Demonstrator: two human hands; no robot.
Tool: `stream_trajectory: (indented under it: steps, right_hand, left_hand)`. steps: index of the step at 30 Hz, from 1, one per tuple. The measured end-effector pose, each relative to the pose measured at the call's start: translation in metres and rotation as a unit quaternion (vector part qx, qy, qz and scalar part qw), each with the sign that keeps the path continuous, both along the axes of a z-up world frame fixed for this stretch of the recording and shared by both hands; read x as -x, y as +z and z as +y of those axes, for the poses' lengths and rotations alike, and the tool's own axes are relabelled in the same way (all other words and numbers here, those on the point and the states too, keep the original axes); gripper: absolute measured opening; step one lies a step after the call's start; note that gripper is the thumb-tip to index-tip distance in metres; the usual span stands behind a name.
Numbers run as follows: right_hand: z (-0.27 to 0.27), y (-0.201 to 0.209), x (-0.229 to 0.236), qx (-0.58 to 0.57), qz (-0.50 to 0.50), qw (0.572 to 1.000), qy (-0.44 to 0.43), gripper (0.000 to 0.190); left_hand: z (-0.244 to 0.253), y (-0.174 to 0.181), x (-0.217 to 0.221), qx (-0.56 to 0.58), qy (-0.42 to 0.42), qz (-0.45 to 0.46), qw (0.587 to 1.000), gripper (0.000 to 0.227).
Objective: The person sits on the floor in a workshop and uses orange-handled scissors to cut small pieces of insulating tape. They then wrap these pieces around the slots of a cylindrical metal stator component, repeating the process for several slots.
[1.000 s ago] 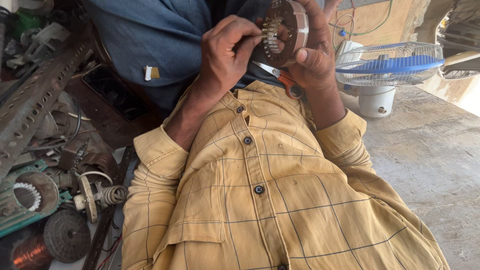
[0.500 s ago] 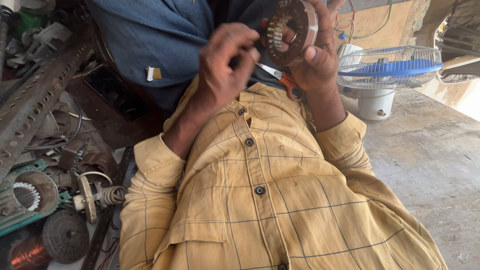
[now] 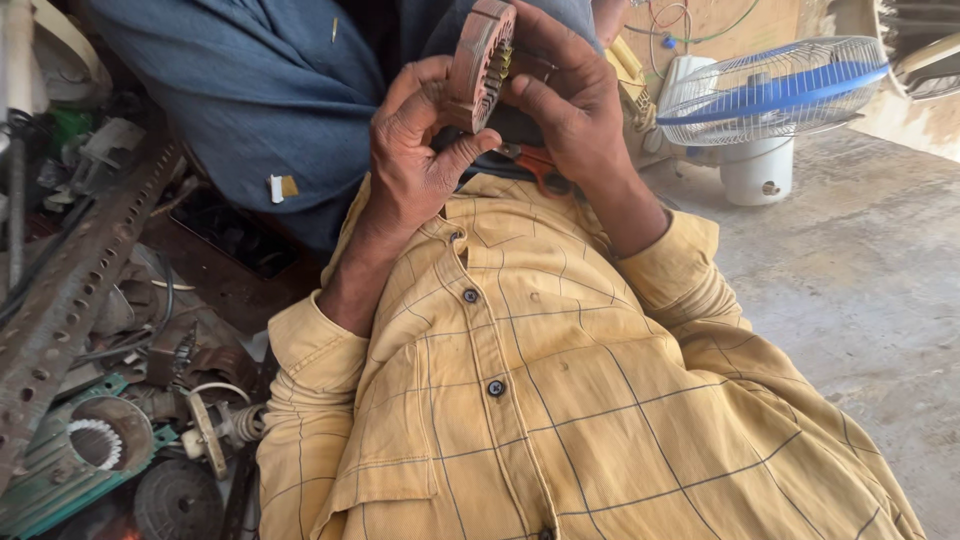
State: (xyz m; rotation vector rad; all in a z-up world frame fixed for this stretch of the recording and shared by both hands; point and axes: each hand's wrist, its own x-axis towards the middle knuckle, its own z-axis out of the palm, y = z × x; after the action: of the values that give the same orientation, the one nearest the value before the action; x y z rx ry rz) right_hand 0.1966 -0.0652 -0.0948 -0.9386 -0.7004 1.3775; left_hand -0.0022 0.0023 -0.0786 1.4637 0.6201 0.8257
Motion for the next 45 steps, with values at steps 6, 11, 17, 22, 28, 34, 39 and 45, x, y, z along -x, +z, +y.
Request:
stream_trajectory:
  steps: [6, 11, 17, 22, 28, 34, 39, 45]
  right_hand:
    - [0.001, -0.004, -0.001, -0.001, 0.02, 1.0, -0.004, 0.052]
    - [0.002, -0.007, -0.001, -0.032, 0.036, 0.999, -0.002, 0.051]
    - [0.001, -0.011, -0.003, -0.028, -0.03, 0.999, -0.003, 0.054]
    - [0.001, -0.023, -0.004, -0.016, -0.012, 1.0, -0.017, 0.053]
    - [0.0, -0.018, -0.003, 0.036, 0.13, 0.99, -0.043, 0.055]
    - [0.005, -0.016, -0.008, 0.03, 0.163, 0.984, -0.062, 0.06]
    - [0.006, -0.011, -0.006, 0.034, 0.095, 0.993, -0.053, 0.057]
    - [0.004, -0.01, -0.007, 0.032, 0.033, 0.998, -0.049, 0.053]
  left_hand:
    - [0.002, 0.002, -0.003, -0.038, 0.006, 0.048, 0.998, 0.039]
    - [-0.001, 0.005, -0.004, -0.076, 0.013, 0.075, 0.994, 0.041]
    - [0.002, 0.016, -0.006, -0.115, 0.012, 0.119, 0.986, 0.041]
    - [-0.001, 0.029, -0.011, -0.219, 0.025, 0.156, 0.963, 0.043]
    - [0.001, 0.033, -0.016, -0.311, 0.021, 0.16, 0.937, 0.059]
    - [0.005, 0.028, -0.018, -0.282, 0.047, 0.109, 0.952, 0.04]
    - [0.012, 0.025, -0.019, -0.355, 0.033, 0.131, 0.925, 0.04]
    - [0.019, 0.023, -0.029, -0.555, 0.012, 0.214, 0.804, 0.035]
